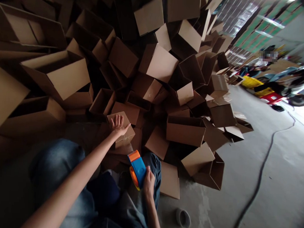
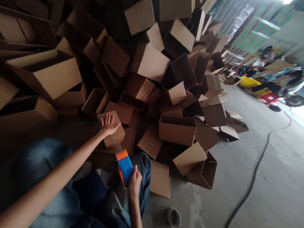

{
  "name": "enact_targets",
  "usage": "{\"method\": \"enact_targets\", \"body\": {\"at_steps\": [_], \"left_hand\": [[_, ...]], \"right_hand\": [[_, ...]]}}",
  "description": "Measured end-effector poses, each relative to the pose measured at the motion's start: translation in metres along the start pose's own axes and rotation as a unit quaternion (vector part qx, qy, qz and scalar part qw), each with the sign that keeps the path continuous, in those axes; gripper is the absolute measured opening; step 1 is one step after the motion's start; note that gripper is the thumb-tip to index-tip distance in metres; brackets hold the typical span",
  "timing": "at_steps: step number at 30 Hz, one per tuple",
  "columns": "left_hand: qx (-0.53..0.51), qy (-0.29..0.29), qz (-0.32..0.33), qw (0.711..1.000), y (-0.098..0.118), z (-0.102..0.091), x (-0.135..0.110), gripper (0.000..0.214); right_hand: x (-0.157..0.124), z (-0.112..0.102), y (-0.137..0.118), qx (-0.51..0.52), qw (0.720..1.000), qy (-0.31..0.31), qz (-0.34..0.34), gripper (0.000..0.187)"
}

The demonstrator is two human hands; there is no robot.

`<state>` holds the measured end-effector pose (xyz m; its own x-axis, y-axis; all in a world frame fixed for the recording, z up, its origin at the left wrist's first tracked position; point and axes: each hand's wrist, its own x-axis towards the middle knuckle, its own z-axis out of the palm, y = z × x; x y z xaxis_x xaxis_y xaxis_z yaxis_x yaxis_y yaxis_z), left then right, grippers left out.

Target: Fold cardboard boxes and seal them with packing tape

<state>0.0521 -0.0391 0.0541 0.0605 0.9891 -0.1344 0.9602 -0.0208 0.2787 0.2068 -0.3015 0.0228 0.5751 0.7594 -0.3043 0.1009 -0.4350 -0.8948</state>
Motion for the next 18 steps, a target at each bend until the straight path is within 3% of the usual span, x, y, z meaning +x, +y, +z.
{"method": "enact_targets", "body": {"at_steps": [5,11,16,18], "left_hand": [[0.018,0.087,0.018,0.996,-0.001,-0.006,-0.002,0.084],[0.025,0.037,0.003,0.999,-0.007,-0.008,-0.004,0.085],[0.009,0.082,0.026,0.996,-0.001,-0.016,-0.017,0.084],[0.014,0.074,0.035,0.997,0.003,-0.016,-0.029,0.081]], "right_hand": [[0.0,0.003,0.0,-0.005,1.0,0.0,-0.013,0.063],[0.0,0.002,-0.002,-0.014,1.0,0.01,-0.017,0.063],[0.0,0.001,-0.002,-0.016,1.0,0.009,-0.012,0.064],[0.0,0.002,-0.002,-0.018,1.0,0.007,-0.013,0.064]]}}
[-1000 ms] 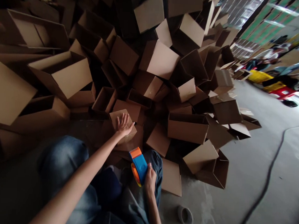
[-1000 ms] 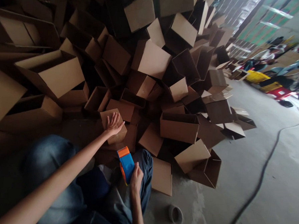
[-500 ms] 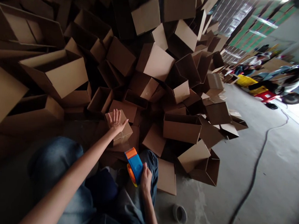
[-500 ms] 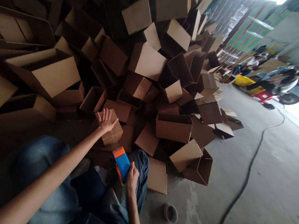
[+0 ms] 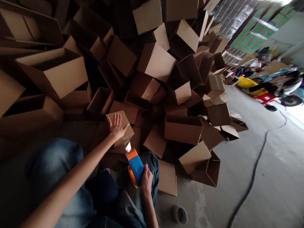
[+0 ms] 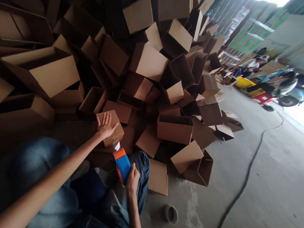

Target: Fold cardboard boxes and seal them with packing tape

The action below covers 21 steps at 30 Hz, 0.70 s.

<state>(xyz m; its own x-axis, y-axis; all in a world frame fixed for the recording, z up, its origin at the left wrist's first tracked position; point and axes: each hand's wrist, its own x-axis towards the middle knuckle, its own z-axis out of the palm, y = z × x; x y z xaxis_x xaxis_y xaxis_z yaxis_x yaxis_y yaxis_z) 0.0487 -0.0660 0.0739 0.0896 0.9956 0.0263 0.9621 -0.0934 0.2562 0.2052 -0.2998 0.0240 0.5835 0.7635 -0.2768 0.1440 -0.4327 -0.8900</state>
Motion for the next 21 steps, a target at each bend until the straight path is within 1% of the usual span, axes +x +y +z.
{"method": "enact_targets", "body": {"at_steps": [4,6,8,10,13,17,21], "left_hand": [[0.028,-0.078,0.004,0.997,0.006,-0.001,-0.021,0.076],[0.047,-0.118,0.006,0.992,0.008,-0.004,-0.025,0.075],[0.053,-0.141,0.009,0.989,0.008,-0.009,-0.024,0.075],[0.049,-0.14,0.009,0.989,0.008,-0.016,-0.021,0.078],[0.043,-0.11,0.023,0.993,0.004,-0.024,-0.018,0.08],[0.036,-0.118,0.04,0.992,-0.003,-0.022,-0.016,0.074],[0.012,-0.074,0.047,0.996,-0.008,-0.02,-0.018,0.071]], "right_hand": [[0.001,0.0,0.0,-0.001,1.0,0.0,-0.004,0.063],[0.001,0.0,0.0,-0.002,1.0,-0.001,-0.01,0.063],[0.002,-0.001,0.001,-0.003,1.0,-0.003,-0.017,0.063],[0.002,0.0,0.001,-0.005,1.0,-0.004,-0.022,0.063],[0.003,0.001,0.002,-0.005,1.0,-0.002,-0.026,0.064],[0.003,0.002,0.001,-0.003,1.0,0.003,-0.029,0.065],[0.002,0.002,0.001,-0.001,1.0,0.007,-0.03,0.064]]}}
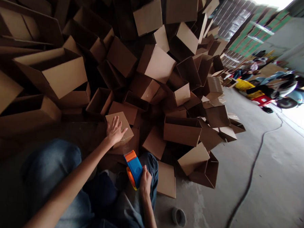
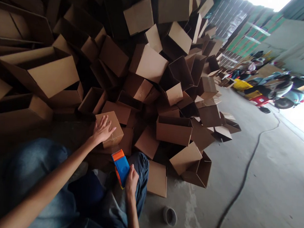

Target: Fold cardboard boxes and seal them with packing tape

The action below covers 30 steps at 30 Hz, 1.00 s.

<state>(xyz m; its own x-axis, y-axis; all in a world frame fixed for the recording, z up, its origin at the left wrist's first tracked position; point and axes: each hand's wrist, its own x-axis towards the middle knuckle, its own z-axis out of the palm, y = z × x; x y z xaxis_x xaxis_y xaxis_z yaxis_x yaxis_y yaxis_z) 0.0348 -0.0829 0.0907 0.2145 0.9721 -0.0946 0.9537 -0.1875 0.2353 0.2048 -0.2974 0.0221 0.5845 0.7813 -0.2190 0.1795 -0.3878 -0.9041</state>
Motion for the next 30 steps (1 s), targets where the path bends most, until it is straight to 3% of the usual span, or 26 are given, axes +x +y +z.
{"method": "enact_targets", "body": {"at_steps": [2,5,10,15,21,30], "left_hand": [[0.002,-0.019,0.019,1.0,0.001,-0.002,-0.002,0.066],[0.012,-0.091,0.03,0.995,0.004,-0.009,-0.007,0.058],[0.004,-0.073,0.04,0.997,0.004,-0.014,-0.014,0.057],[0.011,-0.159,0.073,0.985,-0.005,-0.009,-0.02,0.062],[0.008,-0.128,0.105,0.986,-0.008,-0.013,-0.028,0.076],[0.033,-0.144,0.127,0.981,0.003,0.017,-0.047,0.085]], "right_hand": [[0.0,0.0,-0.001,-0.003,1.0,-0.002,0.003,0.063],[-0.001,0.0,-0.002,-0.006,1.0,-0.006,0.008,0.062],[-0.003,0.0,-0.001,0.0,1.0,-0.012,-0.001,0.063],[-0.003,-0.001,-0.001,-0.001,1.0,-0.013,0.004,0.066],[-0.004,-0.003,-0.003,-0.001,1.0,-0.023,0.006,0.066],[-0.004,-0.005,-0.006,-0.002,1.0,-0.024,0.005,0.067]]}}
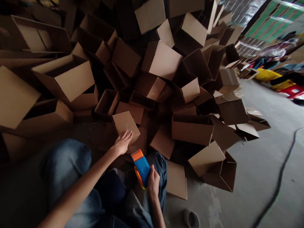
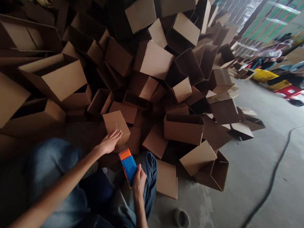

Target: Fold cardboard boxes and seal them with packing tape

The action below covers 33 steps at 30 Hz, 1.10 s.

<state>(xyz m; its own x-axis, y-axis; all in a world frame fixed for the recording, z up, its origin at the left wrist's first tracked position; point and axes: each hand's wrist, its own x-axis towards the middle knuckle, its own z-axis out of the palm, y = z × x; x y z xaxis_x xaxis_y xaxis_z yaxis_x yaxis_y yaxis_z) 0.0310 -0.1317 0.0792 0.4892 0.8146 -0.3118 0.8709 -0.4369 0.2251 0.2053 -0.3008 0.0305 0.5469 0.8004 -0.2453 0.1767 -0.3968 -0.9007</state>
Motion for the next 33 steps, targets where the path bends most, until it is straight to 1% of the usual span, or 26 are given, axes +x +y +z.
{"method": "enact_targets", "body": {"at_steps": [5,9,12,15,18,23,30,33], "left_hand": [[0.009,0.002,0.003,1.0,0.005,0.0,-0.001,0.086],[0.002,0.006,-0.006,1.0,0.005,0.011,0.001,0.075],[-0.001,0.04,-0.008,0.999,0.002,0.017,0.006,0.069],[-0.005,0.095,-0.013,0.995,-0.003,0.017,0.017,0.068],[-0.009,0.127,-0.02,0.992,-0.011,0.017,0.03,0.067],[-0.009,0.155,-0.018,0.988,-0.02,0.024,0.043,0.068],[0.0,0.173,-0.02,0.985,-0.02,0.031,0.043,0.07],[0.003,0.187,-0.019,0.982,-0.021,0.035,0.045,0.069]], "right_hand": [[0.0,0.0,0.001,0.0,1.0,-0.004,0.006,0.066],[0.002,-0.001,0.003,-0.002,1.0,-0.003,0.006,0.066],[0.004,0.0,0.005,-0.003,1.0,0.0,0.013,0.067],[0.004,0.0,0.004,-0.003,1.0,0.0,0.026,0.067],[0.004,-0.001,0.001,-0.001,0.999,-0.003,0.043,0.066],[0.003,-0.002,-0.005,0.004,0.999,-0.004,0.052,0.066],[0.005,-0.001,-0.002,0.009,0.999,-0.003,0.047,0.065],[0.006,-0.001,-0.002,0.016,0.999,0.008,0.045,0.065]]}}
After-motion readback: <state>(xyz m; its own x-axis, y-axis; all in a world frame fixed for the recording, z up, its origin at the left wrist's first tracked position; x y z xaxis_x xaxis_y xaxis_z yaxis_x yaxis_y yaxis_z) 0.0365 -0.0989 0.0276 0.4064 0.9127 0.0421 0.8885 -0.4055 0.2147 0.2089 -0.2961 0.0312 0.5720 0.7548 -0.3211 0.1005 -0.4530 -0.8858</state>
